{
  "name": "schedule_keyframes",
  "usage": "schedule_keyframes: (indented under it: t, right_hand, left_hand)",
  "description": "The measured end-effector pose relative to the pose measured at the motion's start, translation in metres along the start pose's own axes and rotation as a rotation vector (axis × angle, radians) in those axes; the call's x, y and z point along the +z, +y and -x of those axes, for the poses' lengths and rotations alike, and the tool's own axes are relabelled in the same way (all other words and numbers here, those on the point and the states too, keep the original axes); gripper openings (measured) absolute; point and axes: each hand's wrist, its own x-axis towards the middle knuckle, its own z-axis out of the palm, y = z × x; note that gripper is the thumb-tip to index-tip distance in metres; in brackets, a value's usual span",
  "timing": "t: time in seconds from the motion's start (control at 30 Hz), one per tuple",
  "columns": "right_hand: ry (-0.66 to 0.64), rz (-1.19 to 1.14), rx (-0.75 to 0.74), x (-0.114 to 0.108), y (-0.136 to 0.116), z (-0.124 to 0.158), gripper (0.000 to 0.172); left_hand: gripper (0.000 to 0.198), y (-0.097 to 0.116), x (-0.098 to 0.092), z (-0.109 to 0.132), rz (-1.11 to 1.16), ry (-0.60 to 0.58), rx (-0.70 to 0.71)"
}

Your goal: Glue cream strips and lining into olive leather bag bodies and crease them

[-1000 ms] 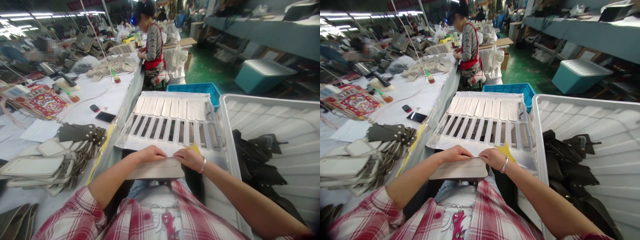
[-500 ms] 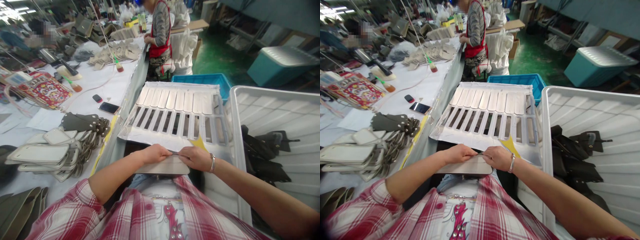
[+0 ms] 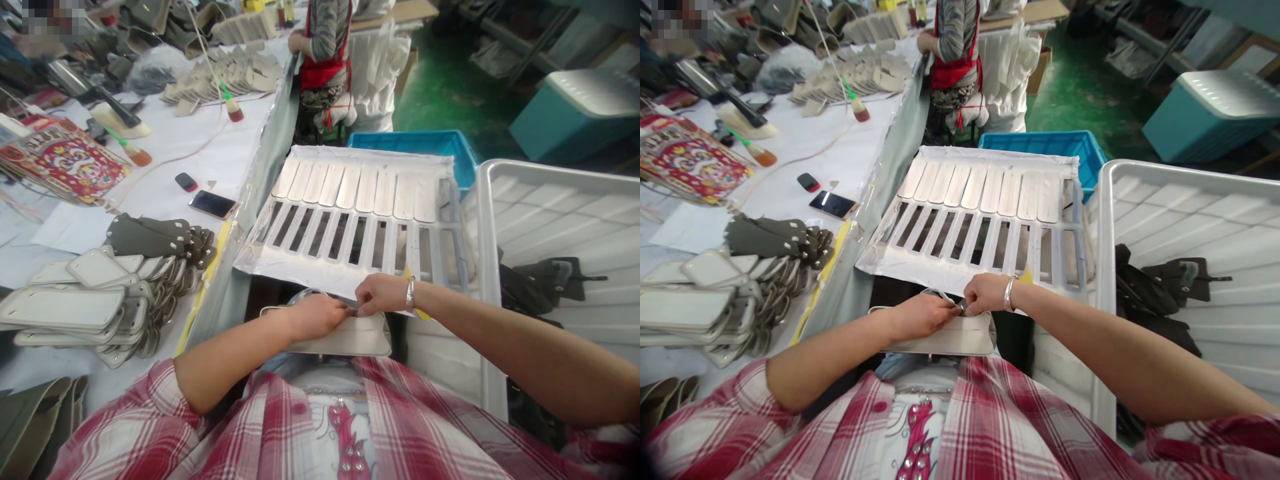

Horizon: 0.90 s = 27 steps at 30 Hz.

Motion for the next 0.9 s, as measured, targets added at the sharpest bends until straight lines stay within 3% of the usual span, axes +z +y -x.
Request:
schedule_keyframes:
  t: [0.17, 0.27, 0.5, 0.67, 0.9]
  right_hand:
    - [-0.102, -0.217, -0.053, -0.002, 0.018, -0.008, 0.04]
    - [-0.103, -0.343, -0.11, 0.003, 0.026, -0.009, 0.044]
    - [-0.193, -0.585, -0.087, 0.016, 0.032, -0.008, 0.046]
    - [-0.221, -0.563, -0.062, 0.018, 0.024, -0.011, 0.048]
    - [-0.248, -0.44, -0.155, 0.018, -0.005, -0.021, 0.05]
  left_hand:
    - [0.043, -0.029, -0.049, 0.025, -0.009, -0.232, 0.052]
    - [0.043, -0.05, -0.066, 0.048, 0.083, -0.213, -0.037]
    - [0.044, -0.061, -0.06, 0.064, 0.144, -0.157, -0.034]
    - [0.039, -0.064, -0.056, 0.068, 0.095, -0.131, 0.082]
    - [0.044, -0.063, -0.05, 0.072, 0.036, -0.078, 0.169]
